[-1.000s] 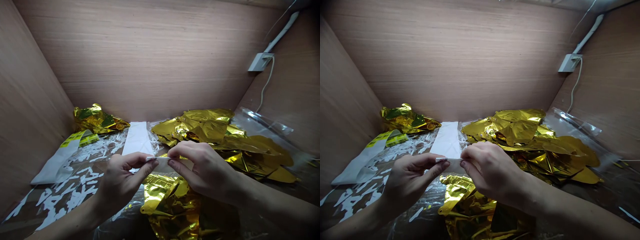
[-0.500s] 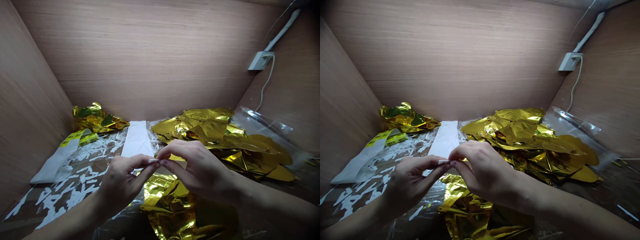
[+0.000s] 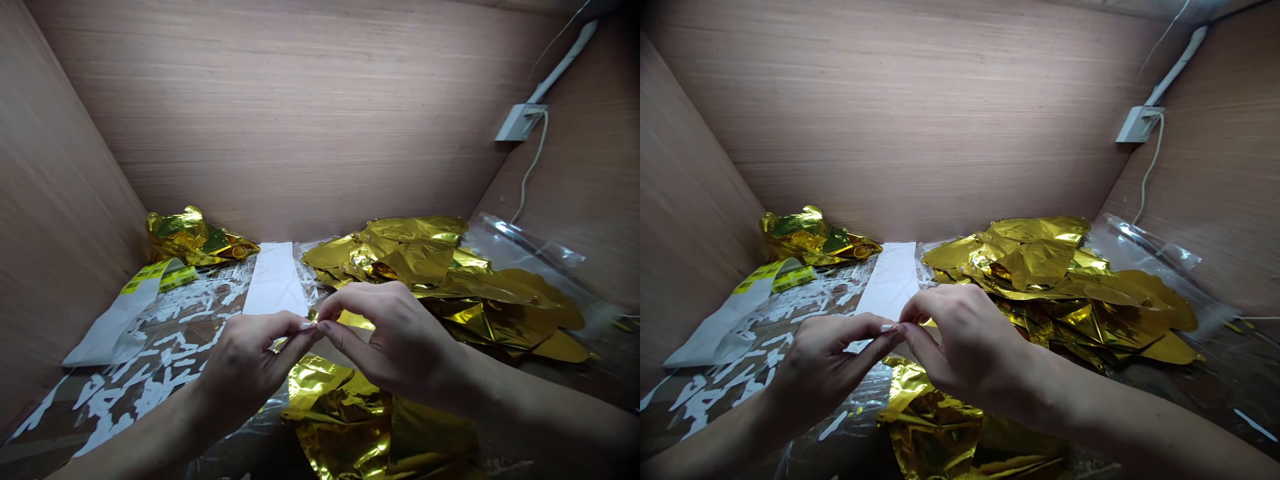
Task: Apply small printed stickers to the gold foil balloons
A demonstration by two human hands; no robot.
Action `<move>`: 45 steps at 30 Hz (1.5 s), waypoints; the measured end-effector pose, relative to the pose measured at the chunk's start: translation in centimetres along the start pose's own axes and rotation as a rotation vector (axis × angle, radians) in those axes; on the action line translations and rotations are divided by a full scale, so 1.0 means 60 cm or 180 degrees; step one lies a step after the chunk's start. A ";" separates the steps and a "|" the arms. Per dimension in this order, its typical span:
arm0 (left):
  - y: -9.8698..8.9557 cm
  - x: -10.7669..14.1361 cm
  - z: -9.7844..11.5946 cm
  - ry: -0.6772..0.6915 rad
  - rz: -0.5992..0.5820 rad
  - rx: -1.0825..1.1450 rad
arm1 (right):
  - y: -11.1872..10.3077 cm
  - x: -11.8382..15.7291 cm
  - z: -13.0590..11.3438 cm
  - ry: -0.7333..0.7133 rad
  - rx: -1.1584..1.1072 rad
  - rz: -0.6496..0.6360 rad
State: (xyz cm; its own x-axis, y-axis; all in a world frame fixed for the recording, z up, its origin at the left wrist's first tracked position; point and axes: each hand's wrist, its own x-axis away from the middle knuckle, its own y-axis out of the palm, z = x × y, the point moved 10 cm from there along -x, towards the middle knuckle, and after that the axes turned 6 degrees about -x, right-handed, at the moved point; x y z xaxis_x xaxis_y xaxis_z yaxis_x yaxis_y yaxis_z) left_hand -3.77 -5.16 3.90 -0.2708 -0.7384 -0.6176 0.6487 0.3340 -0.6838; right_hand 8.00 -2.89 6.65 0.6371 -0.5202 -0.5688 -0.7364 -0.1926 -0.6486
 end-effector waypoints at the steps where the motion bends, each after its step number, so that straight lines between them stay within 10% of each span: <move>1: 0.000 0.000 -0.001 -0.0027 -0.0004 -0.0026 | -0.001 0.002 -0.003 -0.0093 0.0085 0.0064; 19: 0.012 0.003 -0.039 -0.0598 -0.0170 0.1021 | 0.002 0.021 -0.037 -0.0954 0.0327 0.0263; 33: 0.018 0.013 -0.048 -0.0936 0.0120 0.1805 | -0.065 0.012 0.020 0.0115 -0.0729 0.0583; 38: 0.089 0.023 -0.011 -0.0800 -0.0785 0.3189 | -0.108 -0.011 0.081 0.0649 -0.1932 0.0729; 45: 0.182 0.098 0.056 0.0699 -0.1993 0.2824 | 0.096 -0.008 0.188 0.1750 -0.2059 -0.0997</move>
State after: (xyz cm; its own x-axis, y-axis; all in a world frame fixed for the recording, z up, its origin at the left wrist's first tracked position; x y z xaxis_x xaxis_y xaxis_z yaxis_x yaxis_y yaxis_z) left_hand 4.12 -7.81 -5.91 -0.7925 -0.4807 -0.3754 0.6085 -0.6653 -0.4325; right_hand 6.01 5.60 -2.54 0.7533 -0.6575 0.0155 -0.6377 -0.7359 -0.2277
